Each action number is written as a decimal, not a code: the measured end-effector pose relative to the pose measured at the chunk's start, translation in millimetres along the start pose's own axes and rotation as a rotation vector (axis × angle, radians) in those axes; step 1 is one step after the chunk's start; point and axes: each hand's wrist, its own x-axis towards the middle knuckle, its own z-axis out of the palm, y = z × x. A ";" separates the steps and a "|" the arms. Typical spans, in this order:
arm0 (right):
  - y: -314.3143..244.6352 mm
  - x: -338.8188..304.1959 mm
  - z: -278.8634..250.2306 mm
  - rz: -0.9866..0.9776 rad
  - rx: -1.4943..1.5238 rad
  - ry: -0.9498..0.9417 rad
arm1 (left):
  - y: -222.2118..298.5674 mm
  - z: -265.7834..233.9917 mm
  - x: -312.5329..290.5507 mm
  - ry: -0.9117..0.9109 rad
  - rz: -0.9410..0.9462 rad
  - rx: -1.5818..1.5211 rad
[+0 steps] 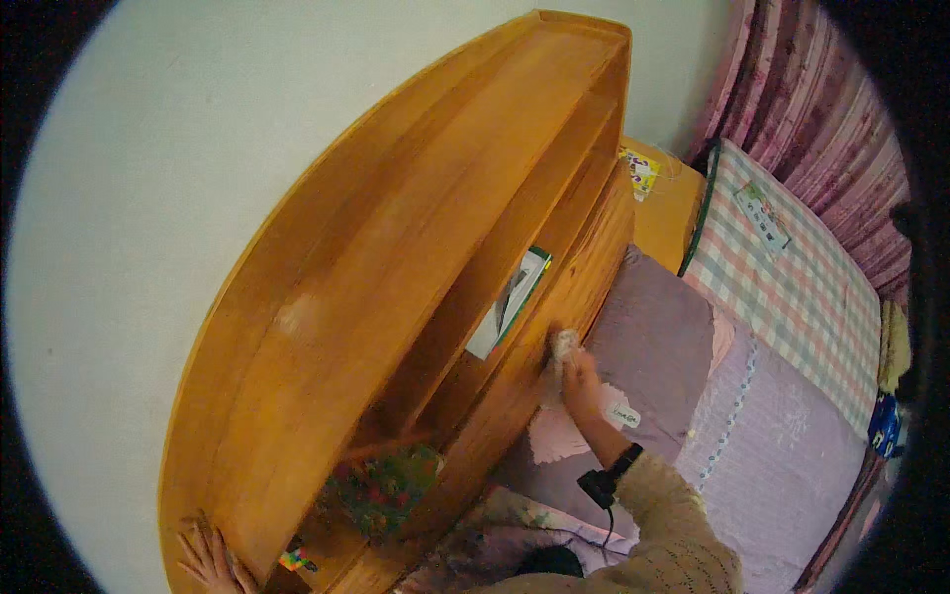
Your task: The person wipes a wooden headboard with a cloth, then moves to the bathroom to rinse the cloth at a blue sink. After returning to the bedroom, the person wipes a white clothes drying rack and a blue plastic stool.
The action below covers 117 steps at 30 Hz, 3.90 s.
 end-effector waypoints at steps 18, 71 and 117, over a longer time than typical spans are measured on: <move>-161.1 -102.4 130.1 -0.993 -0.656 -0.461 | -16.2 1.1 -9.6 -0.133 0.006 0.174; -66.8 23.1 110.9 -0.829 -1.150 -0.282 | -16.9 13.0 -17.8 0.025 0.036 -0.034; -57.0 -109.9 92.4 -0.819 -0.991 -0.485 | -218.4 1.8 -135.2 -0.455 0.448 -0.424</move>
